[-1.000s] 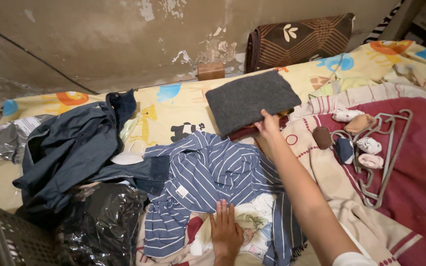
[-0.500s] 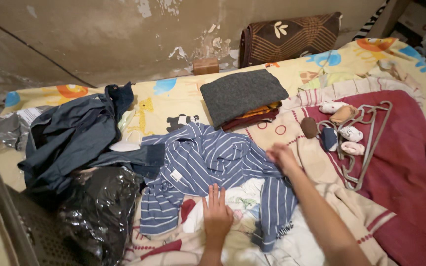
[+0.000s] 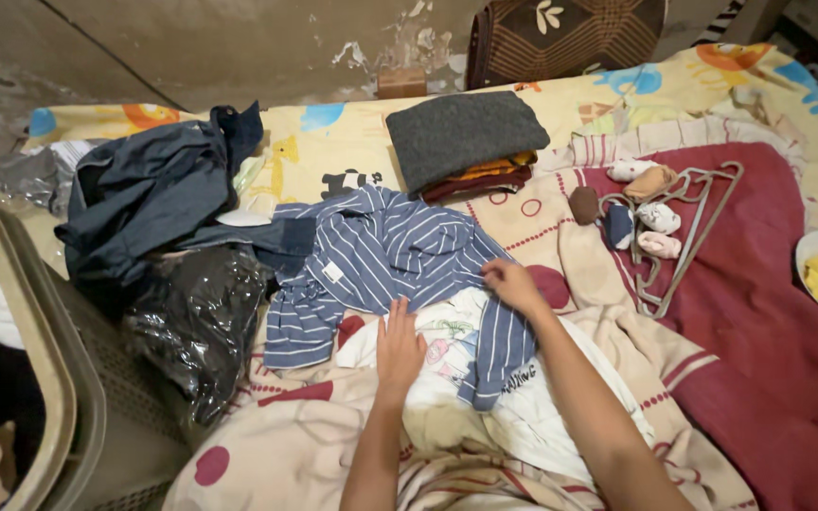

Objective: The person folds multiple clothing items one at a time on a bed, including shirts, a pair of patterned shorts, and a grey sweater, before placing some items into a laundry basket.

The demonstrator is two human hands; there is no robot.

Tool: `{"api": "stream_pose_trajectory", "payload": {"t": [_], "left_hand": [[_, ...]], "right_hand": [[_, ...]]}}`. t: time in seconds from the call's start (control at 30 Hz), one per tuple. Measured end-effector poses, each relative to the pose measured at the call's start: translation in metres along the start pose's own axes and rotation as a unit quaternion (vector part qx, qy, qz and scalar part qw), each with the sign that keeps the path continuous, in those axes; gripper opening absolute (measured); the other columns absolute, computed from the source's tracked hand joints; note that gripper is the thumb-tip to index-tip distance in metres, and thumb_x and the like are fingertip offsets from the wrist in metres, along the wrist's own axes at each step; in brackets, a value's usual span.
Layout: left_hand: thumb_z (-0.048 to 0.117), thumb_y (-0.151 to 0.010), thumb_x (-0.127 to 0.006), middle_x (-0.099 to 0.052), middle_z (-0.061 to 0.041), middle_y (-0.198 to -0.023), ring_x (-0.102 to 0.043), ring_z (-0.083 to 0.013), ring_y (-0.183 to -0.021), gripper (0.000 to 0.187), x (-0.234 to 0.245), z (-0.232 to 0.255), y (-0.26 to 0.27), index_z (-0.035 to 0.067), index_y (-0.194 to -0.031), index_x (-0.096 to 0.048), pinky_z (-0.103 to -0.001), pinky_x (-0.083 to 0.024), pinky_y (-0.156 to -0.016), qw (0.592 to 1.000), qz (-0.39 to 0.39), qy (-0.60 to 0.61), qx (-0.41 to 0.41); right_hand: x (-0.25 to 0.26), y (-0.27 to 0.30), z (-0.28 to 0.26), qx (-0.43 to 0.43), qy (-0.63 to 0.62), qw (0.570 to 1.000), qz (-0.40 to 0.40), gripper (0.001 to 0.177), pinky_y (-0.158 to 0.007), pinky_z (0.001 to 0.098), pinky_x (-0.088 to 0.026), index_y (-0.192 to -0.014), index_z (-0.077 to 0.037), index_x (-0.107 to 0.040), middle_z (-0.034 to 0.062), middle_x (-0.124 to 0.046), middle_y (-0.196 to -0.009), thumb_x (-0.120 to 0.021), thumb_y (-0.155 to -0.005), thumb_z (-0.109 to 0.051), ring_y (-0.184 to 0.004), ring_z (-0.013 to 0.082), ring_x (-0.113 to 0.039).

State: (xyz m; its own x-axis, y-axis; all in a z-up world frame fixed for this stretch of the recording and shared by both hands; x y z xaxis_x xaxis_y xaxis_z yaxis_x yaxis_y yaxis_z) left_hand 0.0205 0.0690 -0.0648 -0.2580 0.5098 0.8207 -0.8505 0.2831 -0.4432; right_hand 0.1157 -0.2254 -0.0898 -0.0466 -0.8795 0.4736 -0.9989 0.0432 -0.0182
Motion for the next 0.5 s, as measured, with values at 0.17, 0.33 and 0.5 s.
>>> {"api": "stream_pose_trajectory", "payload": {"t": [0.17,0.33,0.5], "left_hand": [[0.005,-0.081,-0.064,-0.049,-0.022,-0.151,-0.041,-0.0367,-0.145,0.023,-0.006,-0.003,0.008,0.001,-0.103,-0.058,-0.057,-0.036,-0.113,0.999,0.031,0.009,-0.008],[0.003,-0.08,-0.063,-0.049,-0.025,-0.15,-0.041,-0.0379,-0.144,0.027,-0.008,-0.003,0.014,-0.001,-0.107,-0.059,-0.057,-0.036,-0.112,0.999,0.032,0.013,-0.002],[0.002,-0.083,-0.062,-0.048,-0.025,-0.151,-0.042,-0.0373,-0.144,0.027,-0.011,-0.005,0.019,0.0,-0.109,-0.059,-0.056,-0.036,-0.113,0.998,0.053,0.013,-0.013]], "right_hand": [[-0.01,0.019,-0.026,0.122,0.209,0.965,-0.098,0.028,-0.08,0.0364,-0.057,-0.11,-0.005,-0.074,0.0146,-0.077,-0.098,-0.074,-0.083,-0.014,-0.088,0.0252,-0.073],[-0.011,0.019,-0.022,0.07,0.196,0.97,-0.129,0.032,-0.081,0.0364,-0.057,-0.112,-0.006,-0.074,0.0136,-0.077,-0.097,-0.076,-0.082,-0.019,-0.088,0.026,-0.074],[-0.012,0.017,-0.017,0.074,0.185,0.971,-0.133,0.032,-0.081,0.0357,-0.057,-0.111,-0.005,-0.074,0.013,-0.078,-0.097,-0.076,-0.082,-0.018,-0.088,0.025,-0.075]]}}
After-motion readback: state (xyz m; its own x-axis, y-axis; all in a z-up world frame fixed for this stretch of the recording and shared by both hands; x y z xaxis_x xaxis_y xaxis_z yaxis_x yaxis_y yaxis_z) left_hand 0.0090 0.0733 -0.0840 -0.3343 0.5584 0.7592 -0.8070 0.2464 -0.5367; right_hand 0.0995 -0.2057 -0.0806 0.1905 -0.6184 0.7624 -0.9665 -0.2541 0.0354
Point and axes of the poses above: each hand's wrist, its own y-axis away from the middle knuckle, its own x-axis out of the back of the hand, z = x × y, the point moved 4 cm from there along -y, towards the middle knuckle
